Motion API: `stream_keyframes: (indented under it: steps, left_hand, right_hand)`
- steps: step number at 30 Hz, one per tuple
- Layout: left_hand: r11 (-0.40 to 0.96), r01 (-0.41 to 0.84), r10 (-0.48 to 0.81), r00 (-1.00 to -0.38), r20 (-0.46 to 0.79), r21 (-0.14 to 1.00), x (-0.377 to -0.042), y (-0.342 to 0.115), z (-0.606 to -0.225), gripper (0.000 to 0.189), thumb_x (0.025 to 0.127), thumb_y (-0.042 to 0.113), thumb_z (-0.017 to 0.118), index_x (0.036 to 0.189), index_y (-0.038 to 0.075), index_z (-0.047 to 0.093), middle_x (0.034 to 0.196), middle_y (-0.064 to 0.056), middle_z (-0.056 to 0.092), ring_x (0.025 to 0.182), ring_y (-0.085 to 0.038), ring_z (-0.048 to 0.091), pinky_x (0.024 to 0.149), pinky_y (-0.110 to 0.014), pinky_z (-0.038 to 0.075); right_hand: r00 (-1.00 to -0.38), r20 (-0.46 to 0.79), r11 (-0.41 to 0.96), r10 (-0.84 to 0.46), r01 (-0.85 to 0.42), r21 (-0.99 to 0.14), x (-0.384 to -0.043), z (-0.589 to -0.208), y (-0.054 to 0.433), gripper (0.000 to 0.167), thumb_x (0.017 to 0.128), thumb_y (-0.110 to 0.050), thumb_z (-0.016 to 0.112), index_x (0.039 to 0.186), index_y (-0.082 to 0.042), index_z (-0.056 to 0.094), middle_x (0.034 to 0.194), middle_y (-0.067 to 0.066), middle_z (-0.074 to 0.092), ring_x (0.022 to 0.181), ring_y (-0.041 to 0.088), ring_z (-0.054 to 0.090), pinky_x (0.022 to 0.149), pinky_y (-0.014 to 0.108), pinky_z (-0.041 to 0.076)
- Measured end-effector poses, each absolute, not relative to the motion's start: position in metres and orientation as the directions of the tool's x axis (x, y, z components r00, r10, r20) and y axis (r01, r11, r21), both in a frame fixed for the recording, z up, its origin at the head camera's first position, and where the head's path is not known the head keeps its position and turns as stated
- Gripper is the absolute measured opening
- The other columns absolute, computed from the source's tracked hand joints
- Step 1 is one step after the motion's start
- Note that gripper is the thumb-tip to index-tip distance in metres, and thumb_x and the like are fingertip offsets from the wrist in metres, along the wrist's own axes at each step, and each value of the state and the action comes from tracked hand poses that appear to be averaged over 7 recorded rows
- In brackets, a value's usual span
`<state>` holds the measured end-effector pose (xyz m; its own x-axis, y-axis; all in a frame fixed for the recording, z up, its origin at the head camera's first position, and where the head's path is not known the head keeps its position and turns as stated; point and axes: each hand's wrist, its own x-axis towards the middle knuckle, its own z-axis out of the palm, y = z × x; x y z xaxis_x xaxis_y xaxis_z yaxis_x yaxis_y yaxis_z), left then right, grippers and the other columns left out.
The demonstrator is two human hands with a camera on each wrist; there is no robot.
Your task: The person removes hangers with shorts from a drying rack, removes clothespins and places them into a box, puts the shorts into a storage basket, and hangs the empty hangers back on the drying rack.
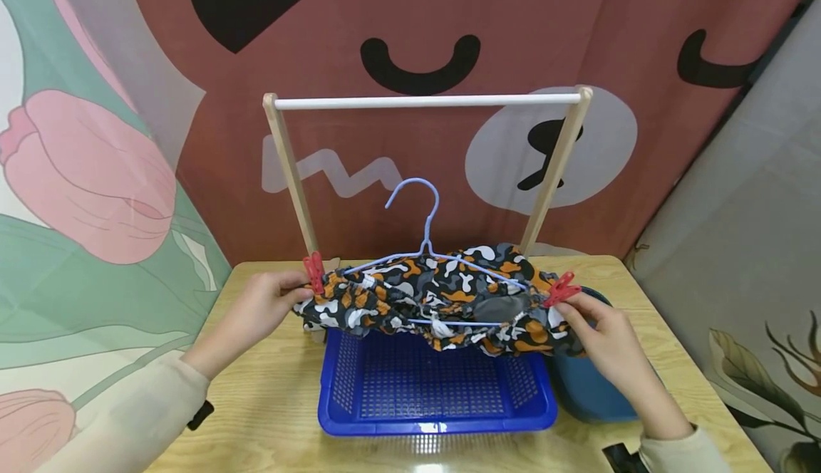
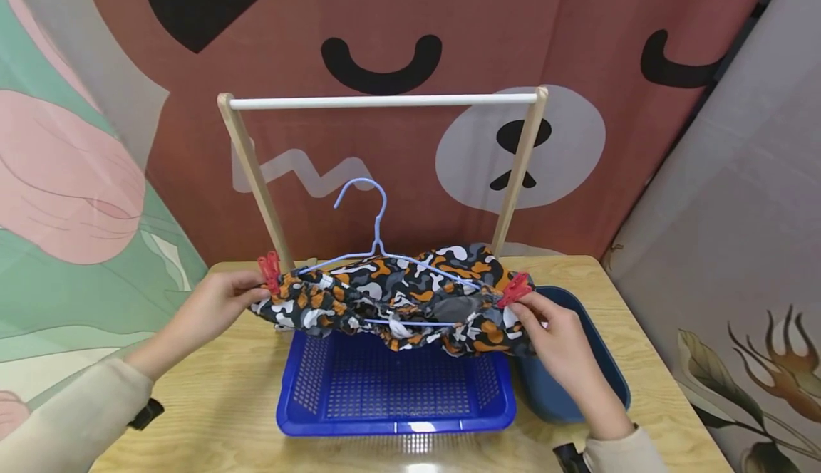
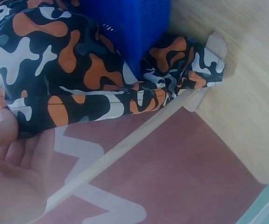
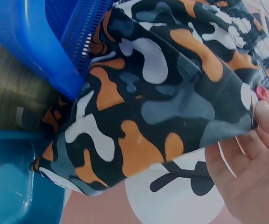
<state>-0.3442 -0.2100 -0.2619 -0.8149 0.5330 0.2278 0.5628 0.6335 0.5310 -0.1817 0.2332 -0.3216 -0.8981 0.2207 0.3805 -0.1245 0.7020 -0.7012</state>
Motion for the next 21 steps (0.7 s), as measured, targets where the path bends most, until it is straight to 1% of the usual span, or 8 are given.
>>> stream_keyframes:
  steps: [2, 5, 7, 9, 11, 15, 18, 21]
  left_hand:
    - [0.637, 0.544, 0.51, -0.829, 0.23, 0.547, -0.342, -0.209, -0.262, 0.006, 0.093, 0.005, 0.068, 0.09, 0.006, 0.073, 0.078, 0.001, 0.065, 0.069, -0.015, 0.052, 0.061, -0.029, 0.043]
    - [0.644, 0.516, 0.476, -0.848, 0.232, 0.564, -0.339, -0.208, -0.264, 0.006, 0.093, 0.005, 0.068, 0.091, 0.005, 0.074, 0.08, 0.0, 0.066, 0.07, -0.016, 0.053, 0.062, -0.029, 0.044]
    - [0.651, 0.504, 0.454, -0.858, 0.241, 0.567, -0.337, -0.208, -0.265, 0.007, 0.093, 0.004, 0.068, 0.092, 0.005, 0.075, 0.084, -0.002, 0.069, 0.074, -0.016, 0.057, 0.065, -0.03, 0.047]
    - [0.651, 0.502, 0.436, -0.861, 0.262, 0.569, -0.336, -0.208, -0.266, 0.008, 0.093, 0.002, 0.068, 0.094, 0.003, 0.075, 0.088, -0.005, 0.071, 0.077, -0.017, 0.06, 0.067, -0.031, 0.049]
    - [0.649, 0.508, 0.421, -0.86, 0.288, 0.566, -0.333, -0.208, -0.267, 0.008, 0.093, 0.002, 0.067, 0.096, 0.001, 0.075, 0.089, -0.007, 0.072, 0.078, -0.017, 0.061, 0.068, -0.03, 0.05]
    - [0.646, 0.512, 0.39, -0.859, 0.332, 0.567, -0.329, -0.205, -0.268, 0.008, 0.093, 0.0, 0.067, 0.097, -0.001, 0.074, 0.086, -0.007, 0.071, 0.071, -0.014, 0.056, 0.063, -0.027, 0.046]
    - [0.65, 0.509, 0.372, -0.861, 0.347, 0.565, -0.327, -0.203, -0.269, 0.007, 0.092, 0.0, 0.068, 0.096, 0.0, 0.073, 0.083, -0.005, 0.07, 0.069, -0.012, 0.053, 0.061, -0.025, 0.044]
    - [0.653, 0.511, 0.363, -0.859, 0.362, 0.558, -0.325, -0.201, -0.271, 0.005, 0.092, 0.0, 0.068, 0.093, 0.001, 0.073, 0.081, -0.004, 0.07, 0.068, -0.011, 0.052, 0.06, -0.025, 0.044]
  right_hand:
    - [-0.911, 0.365, 0.696, 0.192, -0.136, -0.705, -0.18, -0.322, 0.237, 0.013, 0.1, -0.015, 0.06, 0.104, -0.01, 0.071, 0.091, 0.005, 0.07, 0.068, 0.007, 0.056, 0.053, 0.027, 0.047]
    - [-0.923, 0.352, 0.704, 0.154, -0.147, -0.694, -0.178, -0.32, 0.243, 0.014, 0.101, -0.015, 0.06, 0.108, -0.011, 0.071, 0.095, 0.004, 0.07, 0.069, 0.008, 0.056, 0.054, 0.028, 0.047]
    - [-0.93, 0.343, 0.719, 0.131, -0.149, -0.679, -0.177, -0.318, 0.248, 0.015, 0.101, -0.016, 0.059, 0.111, -0.011, 0.07, 0.096, 0.003, 0.07, 0.072, 0.006, 0.058, 0.058, 0.028, 0.049]
    - [-0.933, 0.342, 0.743, 0.112, -0.15, -0.652, -0.177, -0.315, 0.252, 0.017, 0.101, -0.015, 0.059, 0.113, -0.01, 0.07, 0.1, 0.003, 0.071, 0.082, 0.004, 0.06, 0.065, 0.028, 0.049]
    - [-0.935, 0.341, 0.761, 0.096, -0.152, -0.631, -0.177, -0.312, 0.257, 0.018, 0.102, -0.015, 0.058, 0.115, -0.009, 0.069, 0.099, 0.003, 0.072, 0.086, 0.004, 0.061, 0.069, 0.028, 0.05]
    - [-0.929, 0.364, 0.786, 0.064, -0.178, -0.591, -0.176, -0.303, 0.265, 0.021, 0.102, -0.014, 0.058, 0.12, -0.008, 0.068, 0.101, 0.004, 0.072, 0.09, 0.013, 0.065, 0.075, 0.034, 0.051]
    - [-0.92, 0.391, 0.8, 0.037, -0.207, -0.563, -0.177, -0.295, 0.269, 0.024, 0.102, -0.014, 0.058, 0.124, -0.008, 0.065, 0.106, 0.006, 0.072, 0.094, 0.021, 0.064, 0.077, 0.035, 0.051]
    - [-0.91, 0.415, 0.8, 0.012, -0.241, -0.55, -0.179, -0.288, 0.273, 0.029, 0.102, -0.013, 0.056, 0.13, -0.01, 0.062, 0.112, 0.007, 0.071, 0.096, 0.018, 0.064, 0.078, 0.031, 0.05]
